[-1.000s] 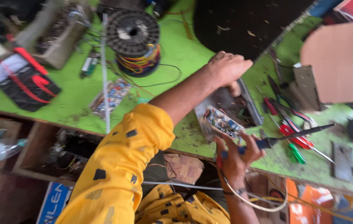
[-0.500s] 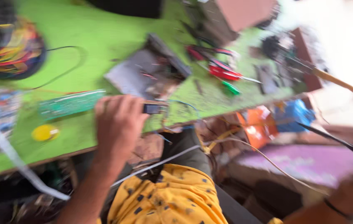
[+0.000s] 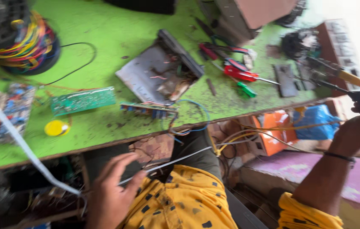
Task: The person sits at a cluttered workbench and uses a soldering iron to attach wires to a green circuit board. They apply solder to multiple connection points, then place the board into a metal enclosure and continue soldering wires inside the enclosure.
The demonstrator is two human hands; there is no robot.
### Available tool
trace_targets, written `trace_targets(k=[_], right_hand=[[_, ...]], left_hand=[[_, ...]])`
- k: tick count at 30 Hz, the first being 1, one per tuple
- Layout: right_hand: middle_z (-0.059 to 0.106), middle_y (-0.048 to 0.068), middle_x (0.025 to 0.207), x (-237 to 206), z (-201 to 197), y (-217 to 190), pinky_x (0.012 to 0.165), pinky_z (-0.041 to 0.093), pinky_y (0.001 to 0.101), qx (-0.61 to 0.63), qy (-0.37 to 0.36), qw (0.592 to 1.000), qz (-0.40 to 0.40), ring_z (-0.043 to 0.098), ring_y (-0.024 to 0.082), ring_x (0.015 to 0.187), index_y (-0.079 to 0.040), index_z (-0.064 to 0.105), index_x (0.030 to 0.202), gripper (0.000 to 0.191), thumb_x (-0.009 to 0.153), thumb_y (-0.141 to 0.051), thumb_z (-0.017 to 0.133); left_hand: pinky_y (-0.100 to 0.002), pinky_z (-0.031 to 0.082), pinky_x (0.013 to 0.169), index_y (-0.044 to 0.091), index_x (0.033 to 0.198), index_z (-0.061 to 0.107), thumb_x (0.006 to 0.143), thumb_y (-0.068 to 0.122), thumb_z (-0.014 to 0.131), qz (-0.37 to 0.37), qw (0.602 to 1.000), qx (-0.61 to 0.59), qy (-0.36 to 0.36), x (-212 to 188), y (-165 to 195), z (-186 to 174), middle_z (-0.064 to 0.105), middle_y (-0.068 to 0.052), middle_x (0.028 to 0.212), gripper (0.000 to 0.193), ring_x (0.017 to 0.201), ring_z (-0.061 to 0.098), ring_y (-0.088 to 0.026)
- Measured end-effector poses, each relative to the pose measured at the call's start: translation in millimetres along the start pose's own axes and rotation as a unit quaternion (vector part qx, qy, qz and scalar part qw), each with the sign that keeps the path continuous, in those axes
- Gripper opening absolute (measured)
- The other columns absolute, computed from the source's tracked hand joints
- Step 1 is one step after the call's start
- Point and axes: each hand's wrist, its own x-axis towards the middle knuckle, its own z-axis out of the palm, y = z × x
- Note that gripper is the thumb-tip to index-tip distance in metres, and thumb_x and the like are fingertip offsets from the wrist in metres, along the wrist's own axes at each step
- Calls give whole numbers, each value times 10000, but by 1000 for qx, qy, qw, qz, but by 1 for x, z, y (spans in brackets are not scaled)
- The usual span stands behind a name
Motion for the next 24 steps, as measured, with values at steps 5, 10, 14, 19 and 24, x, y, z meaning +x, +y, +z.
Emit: trace_targets(k=[5,10,14,19,24], right_hand=[[759,134,1009,-10,19,18,766,546,302,-134,-216,962,104,679,190,829,55,742,1120,389,1189,-217,472],[761,106,1008,-68,9,-1,795,534,298,-238,-284,927,54,677,171,842,5,740,1096,333,1169,-210,496],[762,83,1008,-200,56,-86,819,524,295,75,-435,896,57,676,156,852,-34,738,1077,290,1154,-204,516],[755,58,943,-350,149,-203,759,576,290,162,-638,751,54,704,157,819,-62,365,1570,719,936,-190,679],[711,100,940,-340,181,-206,690,561,339,131,-460,874,87,681,198,769,-22,575,1333,425,992,-240,705]], left_hand=[[-345,522,1011,77,1245,629,953,311,691,-266,840,-469,-61,0,-69,87,710,-79,1218,378,1164,663,-182],[-378,482,950,8,1320,581,978,290,695,-283,764,-553,176,34,-140,185,618,-66,1210,457,1070,562,-192],[-393,415,1080,5,1393,511,1032,364,621,-173,882,-318,300,52,-162,199,545,-98,1387,521,1266,529,-257],[-424,360,1158,45,1577,192,989,221,748,-99,871,-306,371,38,-148,199,410,-116,1531,828,1386,446,-294],[-382,441,977,163,1632,-265,888,109,771,-143,771,-499,369,24,-135,183,406,-97,1423,1277,1167,471,-229]])
